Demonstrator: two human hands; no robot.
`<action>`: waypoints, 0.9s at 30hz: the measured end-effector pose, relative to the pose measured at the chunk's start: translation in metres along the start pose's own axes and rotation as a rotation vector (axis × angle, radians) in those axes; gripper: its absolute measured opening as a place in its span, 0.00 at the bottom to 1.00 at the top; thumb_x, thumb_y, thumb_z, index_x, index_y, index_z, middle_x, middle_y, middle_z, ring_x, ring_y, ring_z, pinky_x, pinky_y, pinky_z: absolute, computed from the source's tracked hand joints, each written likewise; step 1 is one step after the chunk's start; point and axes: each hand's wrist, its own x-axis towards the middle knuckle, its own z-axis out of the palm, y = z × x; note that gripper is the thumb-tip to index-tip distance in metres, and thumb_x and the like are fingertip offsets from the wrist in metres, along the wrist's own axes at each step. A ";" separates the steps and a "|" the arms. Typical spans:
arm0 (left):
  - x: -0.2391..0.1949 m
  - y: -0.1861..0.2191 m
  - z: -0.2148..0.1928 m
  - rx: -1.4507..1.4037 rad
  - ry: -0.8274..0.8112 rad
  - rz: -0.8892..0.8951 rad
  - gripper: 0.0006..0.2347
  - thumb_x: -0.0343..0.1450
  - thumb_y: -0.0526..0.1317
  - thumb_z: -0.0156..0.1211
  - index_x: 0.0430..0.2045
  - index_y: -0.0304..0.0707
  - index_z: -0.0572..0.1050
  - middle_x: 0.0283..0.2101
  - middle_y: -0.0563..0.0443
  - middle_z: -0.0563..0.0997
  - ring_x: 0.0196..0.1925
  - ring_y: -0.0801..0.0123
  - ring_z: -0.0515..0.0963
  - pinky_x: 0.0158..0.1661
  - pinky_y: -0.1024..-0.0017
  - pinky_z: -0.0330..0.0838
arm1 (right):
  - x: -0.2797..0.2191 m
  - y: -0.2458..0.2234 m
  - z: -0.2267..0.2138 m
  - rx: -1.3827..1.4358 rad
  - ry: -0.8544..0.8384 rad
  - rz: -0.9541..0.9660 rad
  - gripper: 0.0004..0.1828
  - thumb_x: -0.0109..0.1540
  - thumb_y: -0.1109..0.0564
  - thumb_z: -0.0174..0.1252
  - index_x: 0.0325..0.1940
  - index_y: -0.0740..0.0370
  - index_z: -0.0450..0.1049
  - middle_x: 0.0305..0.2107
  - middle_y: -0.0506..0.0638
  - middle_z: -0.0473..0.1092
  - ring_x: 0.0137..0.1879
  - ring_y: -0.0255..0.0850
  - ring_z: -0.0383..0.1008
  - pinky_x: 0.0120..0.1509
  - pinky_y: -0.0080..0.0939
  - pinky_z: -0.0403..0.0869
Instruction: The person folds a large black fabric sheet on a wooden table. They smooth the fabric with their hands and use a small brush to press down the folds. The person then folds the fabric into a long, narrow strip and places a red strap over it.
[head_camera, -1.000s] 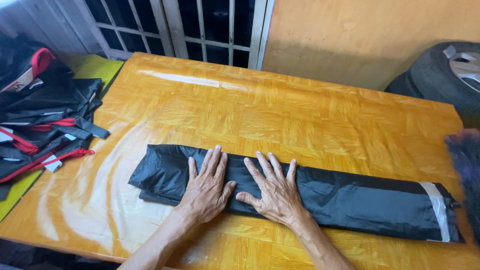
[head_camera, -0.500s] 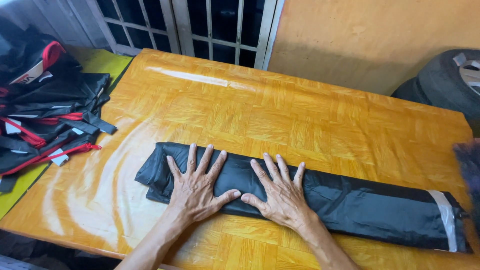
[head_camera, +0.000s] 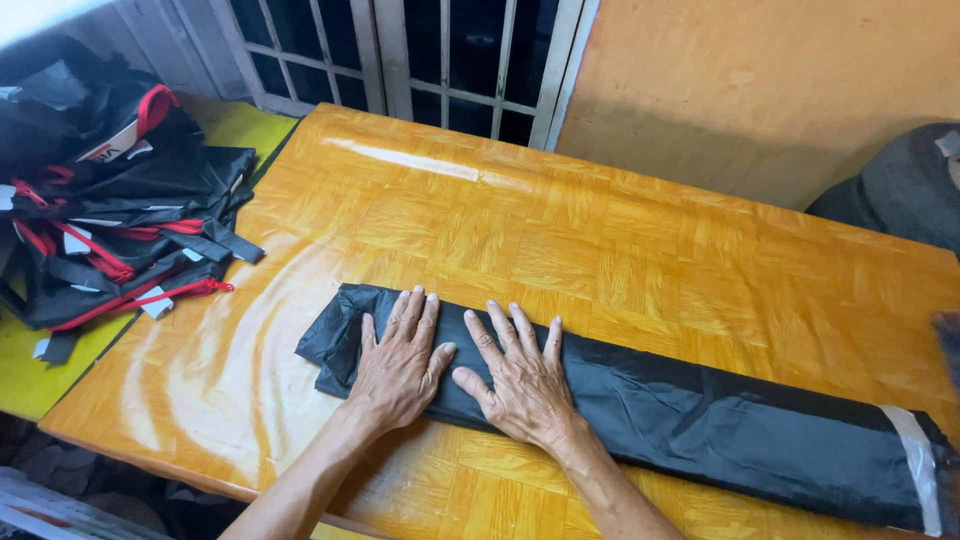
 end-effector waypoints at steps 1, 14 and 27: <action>-0.001 0.001 -0.005 0.058 -0.022 -0.014 0.31 0.78 0.58 0.36 0.76 0.46 0.47 0.79 0.44 0.48 0.80 0.49 0.44 0.68 0.29 0.38 | 0.000 0.000 -0.001 -0.012 -0.003 0.000 0.39 0.69 0.32 0.39 0.81 0.47 0.47 0.76 0.57 0.44 0.80 0.61 0.41 0.72 0.87 0.33; -0.008 0.003 -0.027 0.150 0.005 -0.173 0.45 0.65 0.77 0.45 0.76 0.56 0.50 0.79 0.45 0.48 0.80 0.40 0.43 0.63 0.18 0.42 | 0.000 -0.003 -0.007 -0.002 -0.055 0.035 0.46 0.65 0.23 0.44 0.81 0.45 0.48 0.76 0.56 0.44 0.81 0.59 0.40 0.74 0.85 0.34; -0.009 0.009 -0.029 0.101 0.015 -0.166 0.49 0.59 0.77 0.56 0.76 0.61 0.50 0.79 0.44 0.48 0.81 0.42 0.43 0.62 0.18 0.41 | -0.041 0.039 -0.003 -0.041 0.043 -0.003 0.52 0.61 0.19 0.46 0.81 0.48 0.51 0.76 0.62 0.44 0.80 0.64 0.41 0.73 0.86 0.33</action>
